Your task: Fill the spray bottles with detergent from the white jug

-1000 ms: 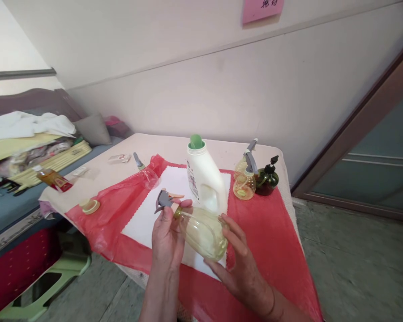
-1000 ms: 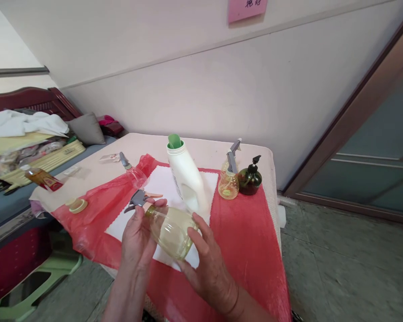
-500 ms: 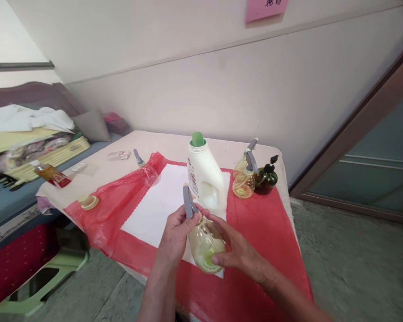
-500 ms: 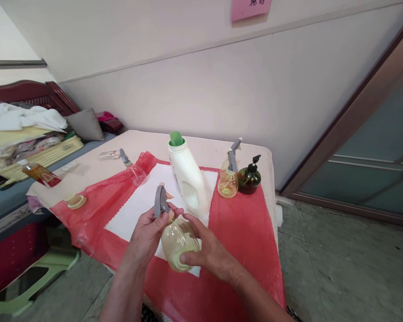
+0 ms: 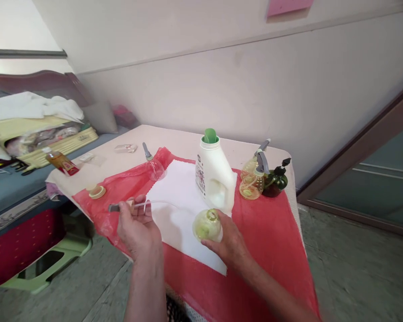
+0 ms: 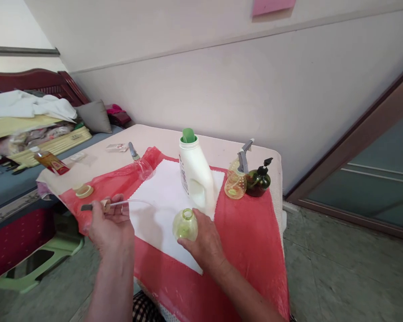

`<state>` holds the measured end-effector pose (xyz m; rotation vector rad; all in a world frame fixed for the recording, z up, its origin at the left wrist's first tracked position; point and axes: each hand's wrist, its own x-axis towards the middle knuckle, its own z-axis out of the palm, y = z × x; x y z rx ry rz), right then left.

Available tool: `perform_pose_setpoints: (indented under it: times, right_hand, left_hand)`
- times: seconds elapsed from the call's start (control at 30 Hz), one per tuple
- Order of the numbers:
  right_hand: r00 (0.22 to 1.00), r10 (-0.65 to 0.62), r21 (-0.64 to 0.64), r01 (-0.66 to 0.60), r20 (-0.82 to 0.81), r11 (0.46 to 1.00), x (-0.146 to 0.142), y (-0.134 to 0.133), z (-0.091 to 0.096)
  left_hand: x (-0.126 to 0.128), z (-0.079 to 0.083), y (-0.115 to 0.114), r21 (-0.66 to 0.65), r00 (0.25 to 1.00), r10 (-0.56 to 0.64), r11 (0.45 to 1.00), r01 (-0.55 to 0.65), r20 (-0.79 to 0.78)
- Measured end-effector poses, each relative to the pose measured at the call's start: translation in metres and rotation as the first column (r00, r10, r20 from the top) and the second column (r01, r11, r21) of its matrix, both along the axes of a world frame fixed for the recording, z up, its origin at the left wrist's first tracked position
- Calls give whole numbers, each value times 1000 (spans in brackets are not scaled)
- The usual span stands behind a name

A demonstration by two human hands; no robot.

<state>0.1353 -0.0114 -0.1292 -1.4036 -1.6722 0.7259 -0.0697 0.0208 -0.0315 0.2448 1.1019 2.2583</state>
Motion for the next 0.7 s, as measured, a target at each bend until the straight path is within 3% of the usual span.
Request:
perform_pose_setpoints:
  times: [0.13,0.23,0.33,0.43,0.53,0.7]
  right_hand:
    - [995,84,-32,-82,45,996,-21,6,-6]
    - [998,56,-15,-55,28,998,-18,2,-4]
    - [993,-76,93,84,-87,992,-3,-6,4]
    - [944,-262,154,294,-198,943,11,-4,14]
    - [903,-375,118,403,-209,907,15,18,21]
    - [930,-321,67,337,-177,939,6,60,29]
  left_hand:
    - [7,-3,0,-22,995,-94,995,95,39]
    - [6,-3,0,-30,993,-102,994,104,50]
    - [2,-2,0,-17,994,-86,996,88,66]
    - [0,-2,1,-12,992,-84,996,85,91]
    - [0,-4,3,-17,991,-92,995,94,99]
    - [-1,-11,5,-17,992,-106,994,108,67]
